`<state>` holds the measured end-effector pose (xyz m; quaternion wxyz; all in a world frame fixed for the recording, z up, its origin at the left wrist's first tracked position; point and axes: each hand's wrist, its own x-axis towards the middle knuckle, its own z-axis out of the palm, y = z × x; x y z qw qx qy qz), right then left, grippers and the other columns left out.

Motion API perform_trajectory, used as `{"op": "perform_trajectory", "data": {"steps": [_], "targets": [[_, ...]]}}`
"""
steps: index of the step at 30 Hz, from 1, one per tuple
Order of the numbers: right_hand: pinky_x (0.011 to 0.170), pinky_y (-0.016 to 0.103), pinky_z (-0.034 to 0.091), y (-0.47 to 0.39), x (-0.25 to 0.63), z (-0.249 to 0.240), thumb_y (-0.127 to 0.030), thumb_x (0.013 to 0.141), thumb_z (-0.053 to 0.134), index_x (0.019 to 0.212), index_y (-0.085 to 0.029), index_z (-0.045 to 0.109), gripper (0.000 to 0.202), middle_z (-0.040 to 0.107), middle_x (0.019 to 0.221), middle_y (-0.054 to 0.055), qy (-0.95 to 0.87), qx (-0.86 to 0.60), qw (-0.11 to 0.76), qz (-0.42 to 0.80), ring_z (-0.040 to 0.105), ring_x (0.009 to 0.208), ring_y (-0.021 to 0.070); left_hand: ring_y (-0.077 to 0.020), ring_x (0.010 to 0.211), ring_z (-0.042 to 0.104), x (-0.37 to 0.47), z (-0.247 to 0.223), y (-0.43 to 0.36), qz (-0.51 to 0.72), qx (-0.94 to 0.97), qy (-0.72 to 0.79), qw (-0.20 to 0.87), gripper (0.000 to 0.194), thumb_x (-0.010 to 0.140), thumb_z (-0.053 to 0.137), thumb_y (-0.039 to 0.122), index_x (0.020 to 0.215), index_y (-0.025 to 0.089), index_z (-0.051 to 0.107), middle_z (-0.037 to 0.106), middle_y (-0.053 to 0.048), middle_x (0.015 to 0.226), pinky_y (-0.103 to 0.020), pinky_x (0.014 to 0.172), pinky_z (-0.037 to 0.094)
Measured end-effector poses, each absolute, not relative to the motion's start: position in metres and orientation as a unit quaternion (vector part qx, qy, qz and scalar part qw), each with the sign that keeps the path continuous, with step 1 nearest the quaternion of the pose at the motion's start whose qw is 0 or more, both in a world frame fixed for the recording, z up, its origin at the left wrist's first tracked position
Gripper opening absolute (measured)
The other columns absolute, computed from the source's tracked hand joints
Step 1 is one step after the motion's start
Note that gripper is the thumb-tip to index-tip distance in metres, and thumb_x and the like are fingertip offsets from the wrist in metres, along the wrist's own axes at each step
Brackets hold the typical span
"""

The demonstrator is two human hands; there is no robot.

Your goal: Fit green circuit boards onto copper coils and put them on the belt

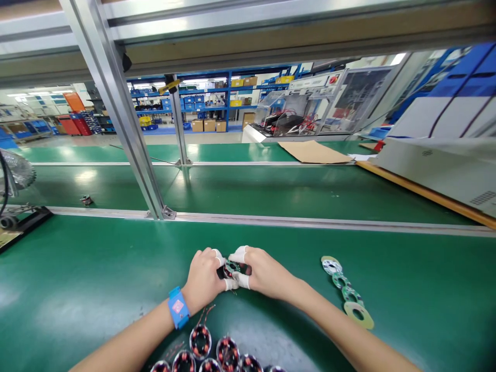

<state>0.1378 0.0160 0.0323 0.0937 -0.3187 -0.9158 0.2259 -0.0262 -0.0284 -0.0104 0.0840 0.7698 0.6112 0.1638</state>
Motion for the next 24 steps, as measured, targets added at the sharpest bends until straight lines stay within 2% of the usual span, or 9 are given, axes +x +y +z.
{"op": "perform_trajectory", "data": {"steps": [4, 10, 14, 17, 20, 22, 24], "targets": [[0.055, 0.022, 0.032, 0.017, 0.138, 0.029, -0.021, 0.075, 0.066, 0.071, -0.017, 0.062, 0.007, 0.053, 0.069, 0.000, -0.914, -0.325, 0.101, 0.219, 0.048, 0.062, 0.0143, -0.0207, 0.079, 0.053, -0.026, -0.011, -0.029, 0.159, 0.770, 0.612, 0.086, 0.035, 0.074, 0.062, 0.053, 0.070, 0.019, 0.061, 0.062, -0.005, 0.078, -0.032, 0.064, 0.029], [0.051, 0.023, 0.026, 0.016, 0.129, 0.038, -0.014, 0.068, 0.068, 0.058, -0.017, 0.056, 0.016, 0.045, 0.061, -0.001, -0.906, -0.371, 0.057, 0.197, 0.041, 0.055, 0.0128, -0.0211, 0.079, 0.053, -0.025, -0.012, -0.028, 0.157, 0.767, 0.617, 0.083, 0.035, 0.073, 0.063, 0.053, 0.070, 0.018, 0.061, 0.062, -0.005, 0.078, -0.032, 0.066, 0.031], [0.052, 0.023, 0.027, 0.015, 0.127, 0.038, -0.013, 0.068, 0.068, 0.059, -0.016, 0.058, 0.014, 0.046, 0.062, -0.001, -0.903, -0.374, 0.071, 0.200, 0.042, 0.057, 0.0130, -0.0218, 0.080, 0.054, -0.023, -0.012, -0.028, 0.148, 0.764, 0.622, 0.082, 0.035, 0.073, 0.062, 0.052, 0.070, 0.017, 0.061, 0.062, -0.005, 0.079, -0.033, 0.066, 0.033], [0.055, 0.023, 0.031, 0.016, 0.134, 0.028, -0.014, 0.069, 0.068, 0.072, -0.017, 0.065, 0.005, 0.049, 0.064, -0.001, -0.897, -0.368, 0.099, 0.226, 0.046, 0.061, 0.0144, -0.0239, 0.082, 0.054, -0.023, -0.010, -0.029, 0.155, 0.760, 0.625, 0.084, 0.037, 0.073, 0.061, 0.054, 0.072, 0.017, 0.063, 0.061, -0.007, 0.081, -0.035, 0.068, 0.037], [0.063, 0.025, 0.039, 0.019, 0.146, 0.016, -0.022, 0.071, 0.069, 0.105, -0.018, 0.065, 0.035, 0.058, 0.077, 0.002, -0.870, -0.367, 0.138, 0.298, 0.052, 0.069, 0.0171, -0.0250, 0.085, 0.054, -0.030, 0.000, -0.033, 0.186, 0.764, 0.605, 0.122, 0.037, 0.068, 0.067, 0.051, 0.082, 0.016, 0.065, 0.061, -0.007, 0.087, -0.036, 0.074, 0.042], [0.067, 0.027, 0.044, 0.020, 0.153, 0.009, -0.025, 0.071, 0.067, 0.118, -0.014, 0.058, 0.048, 0.060, 0.089, 0.007, -0.843, -0.361, 0.163, 0.364, 0.055, 0.077, 0.0198, -0.0243, 0.092, 0.053, -0.036, 0.009, -0.035, 0.230, 0.772, 0.573, 0.154, 0.039, 0.065, 0.072, 0.039, 0.095, 0.016, 0.063, 0.061, -0.008, 0.096, -0.036, 0.080, 0.044], [0.068, 0.028, 0.047, 0.021, 0.156, 0.004, -0.023, 0.072, 0.064, 0.118, -0.012, 0.057, 0.048, 0.060, 0.098, 0.009, -0.818, -0.342, 0.180, 0.426, 0.056, 0.083, 0.0216, -0.0216, 0.097, 0.052, -0.040, 0.015, -0.038, 0.261, 0.788, 0.533, 0.166, 0.037, 0.067, 0.069, 0.020, 0.103, 0.016, 0.061, 0.059, -0.007, 0.102, -0.033, 0.085, 0.045]]}}
